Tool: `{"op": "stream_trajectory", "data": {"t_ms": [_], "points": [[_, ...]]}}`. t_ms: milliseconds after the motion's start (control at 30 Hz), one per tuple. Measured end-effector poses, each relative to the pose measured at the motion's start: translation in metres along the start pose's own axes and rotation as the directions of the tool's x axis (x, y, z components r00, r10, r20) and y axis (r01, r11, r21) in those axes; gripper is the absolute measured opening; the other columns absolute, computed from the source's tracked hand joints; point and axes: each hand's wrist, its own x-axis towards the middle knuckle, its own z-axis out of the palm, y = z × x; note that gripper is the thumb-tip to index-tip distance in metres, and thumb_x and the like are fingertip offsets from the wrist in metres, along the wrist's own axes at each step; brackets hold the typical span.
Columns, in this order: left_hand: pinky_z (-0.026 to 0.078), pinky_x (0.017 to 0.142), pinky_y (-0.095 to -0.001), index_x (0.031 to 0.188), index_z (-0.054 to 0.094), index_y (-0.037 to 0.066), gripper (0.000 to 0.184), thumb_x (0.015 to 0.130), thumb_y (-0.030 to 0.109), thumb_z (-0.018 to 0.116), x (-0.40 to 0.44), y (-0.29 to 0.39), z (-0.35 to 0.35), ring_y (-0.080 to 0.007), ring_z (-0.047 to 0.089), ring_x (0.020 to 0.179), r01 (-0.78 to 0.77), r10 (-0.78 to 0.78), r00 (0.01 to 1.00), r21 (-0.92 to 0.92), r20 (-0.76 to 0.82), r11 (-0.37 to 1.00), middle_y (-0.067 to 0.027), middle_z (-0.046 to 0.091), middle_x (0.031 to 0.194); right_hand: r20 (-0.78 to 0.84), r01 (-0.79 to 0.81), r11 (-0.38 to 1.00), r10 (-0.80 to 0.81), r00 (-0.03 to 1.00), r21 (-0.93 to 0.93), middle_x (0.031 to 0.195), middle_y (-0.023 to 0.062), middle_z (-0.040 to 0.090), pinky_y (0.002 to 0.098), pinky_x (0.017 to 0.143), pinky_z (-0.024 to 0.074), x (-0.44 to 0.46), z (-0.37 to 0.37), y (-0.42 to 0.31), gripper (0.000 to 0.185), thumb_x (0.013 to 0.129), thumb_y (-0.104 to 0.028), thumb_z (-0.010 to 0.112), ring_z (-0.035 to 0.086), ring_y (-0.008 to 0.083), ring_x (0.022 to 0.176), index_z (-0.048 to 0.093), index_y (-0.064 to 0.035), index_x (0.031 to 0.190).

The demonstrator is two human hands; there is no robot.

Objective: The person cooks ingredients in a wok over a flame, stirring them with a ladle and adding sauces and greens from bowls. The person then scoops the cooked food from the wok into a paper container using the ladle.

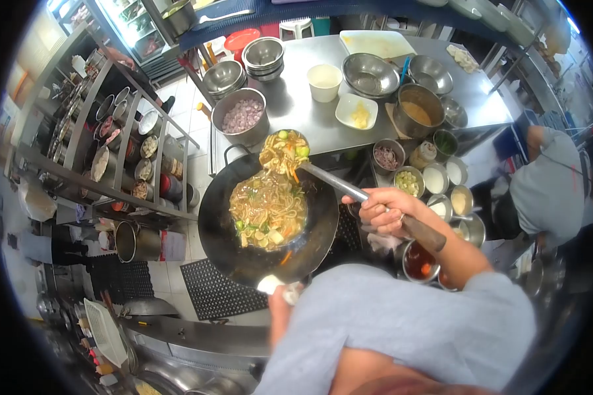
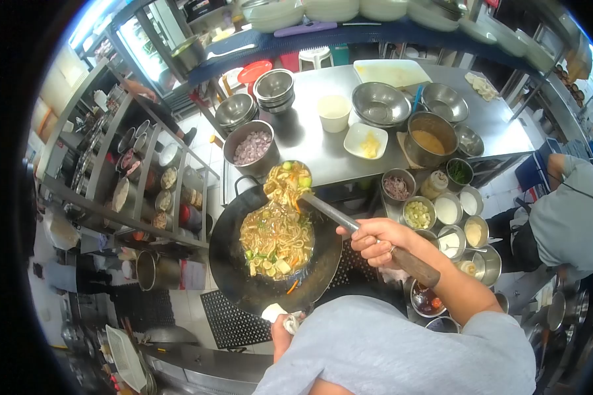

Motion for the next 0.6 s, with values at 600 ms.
{"op": "stream_trajectory", "data": {"t_ms": [600], "points": [[0.053,0.069,-0.0309,0.087,0.063,-0.005,0.012,0.085,0.004,0.055,-0.006,0.007,-0.002,-0.0179,0.068,0.078,-0.155,0.163,0.986,0.161,-0.035,0.975,-0.0154,0.072,0.088,-0.102,0.399,0.913,-0.406,0.908,-0.082,0.062,-0.0062,0.041,0.0169,0.033,0.0381,0.013,0.026,-0.182,0.022,0.093,-0.002,0.040,0.042,0.0006,0.041,0.040,0.0082,0.112]]}}
